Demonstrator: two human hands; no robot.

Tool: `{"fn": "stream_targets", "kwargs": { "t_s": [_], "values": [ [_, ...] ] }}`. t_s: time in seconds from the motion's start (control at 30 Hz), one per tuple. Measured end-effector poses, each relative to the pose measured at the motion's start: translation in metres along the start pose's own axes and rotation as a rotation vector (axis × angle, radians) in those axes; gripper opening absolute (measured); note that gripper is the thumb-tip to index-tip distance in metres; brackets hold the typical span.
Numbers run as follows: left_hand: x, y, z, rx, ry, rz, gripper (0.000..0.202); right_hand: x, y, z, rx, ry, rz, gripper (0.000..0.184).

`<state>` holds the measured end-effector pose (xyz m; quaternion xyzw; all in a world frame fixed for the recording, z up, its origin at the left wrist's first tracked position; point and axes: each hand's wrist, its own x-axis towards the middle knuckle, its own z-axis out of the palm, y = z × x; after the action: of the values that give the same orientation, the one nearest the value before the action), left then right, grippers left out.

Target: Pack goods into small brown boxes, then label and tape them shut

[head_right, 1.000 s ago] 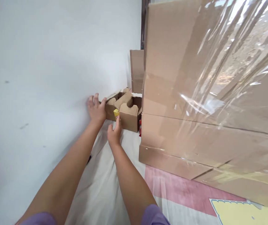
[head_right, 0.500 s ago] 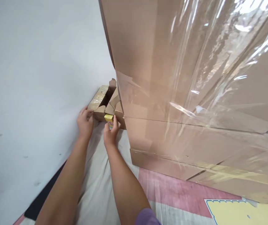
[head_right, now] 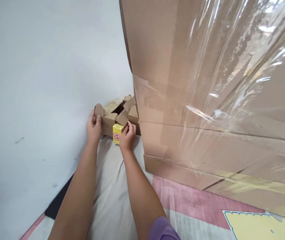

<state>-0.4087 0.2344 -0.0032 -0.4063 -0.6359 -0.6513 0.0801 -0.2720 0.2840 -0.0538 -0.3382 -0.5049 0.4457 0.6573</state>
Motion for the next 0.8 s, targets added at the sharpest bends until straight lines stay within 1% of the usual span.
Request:
{"fn": "stream_targets", "kwargs": {
  "t_s": [0.1,0.17,0.27,0.33,0.43,0.5,0.57,0.6,0.67,0.7,0.73,0.8],
  "values": [
    [-0.001,0.0,-0.003,0.081,-0.022,-0.021,0.055,-0.008,0.006,0.003,-0.06,0.036,0.009,0.035],
    [0.002,0.001,-0.005,0.135,-0.053,-0.037,0.056,-0.011,0.01,0.005,-0.064,0.049,0.023,0.034],
    [0.006,0.01,-0.008,0.206,-0.092,-0.033,0.06,-0.01,0.015,0.008,-0.028,0.05,0.012,0.031],
    [0.009,0.026,-0.012,0.244,-0.112,-0.015,0.056,-0.009,0.013,0.008,0.007,0.046,-0.013,0.027],
    [0.009,0.064,-0.024,0.329,-0.127,0.046,0.046,-0.009,-0.002,0.007,0.074,0.009,-0.07,0.018],
    [0.005,0.096,-0.037,0.43,-0.077,0.096,0.043,-0.009,-0.025,0.006,0.127,-0.03,-0.109,0.015],
    [-0.004,0.131,-0.057,0.51,0.039,0.142,0.042,-0.013,-0.06,0.003,0.179,-0.085,-0.157,0.016],
    [-0.01,0.149,-0.071,0.528,0.101,0.163,0.042,-0.017,-0.081,0.001,0.202,-0.121,-0.187,0.017],
    [-0.028,0.187,-0.105,0.542,0.199,0.208,0.04,-0.034,-0.126,-0.007,0.251,-0.194,-0.243,0.02],
    [-0.04,0.206,-0.125,0.549,0.231,0.225,0.039,-0.048,-0.149,-0.012,0.276,-0.225,-0.263,0.02],
    [-0.053,0.225,-0.146,0.552,0.263,0.234,0.039,-0.065,-0.17,-0.018,0.304,-0.245,-0.275,0.021],
    [-0.082,0.261,-0.186,0.515,0.314,0.225,0.041,-0.109,-0.207,-0.034,0.325,-0.272,-0.307,0.024]
  ]
}}
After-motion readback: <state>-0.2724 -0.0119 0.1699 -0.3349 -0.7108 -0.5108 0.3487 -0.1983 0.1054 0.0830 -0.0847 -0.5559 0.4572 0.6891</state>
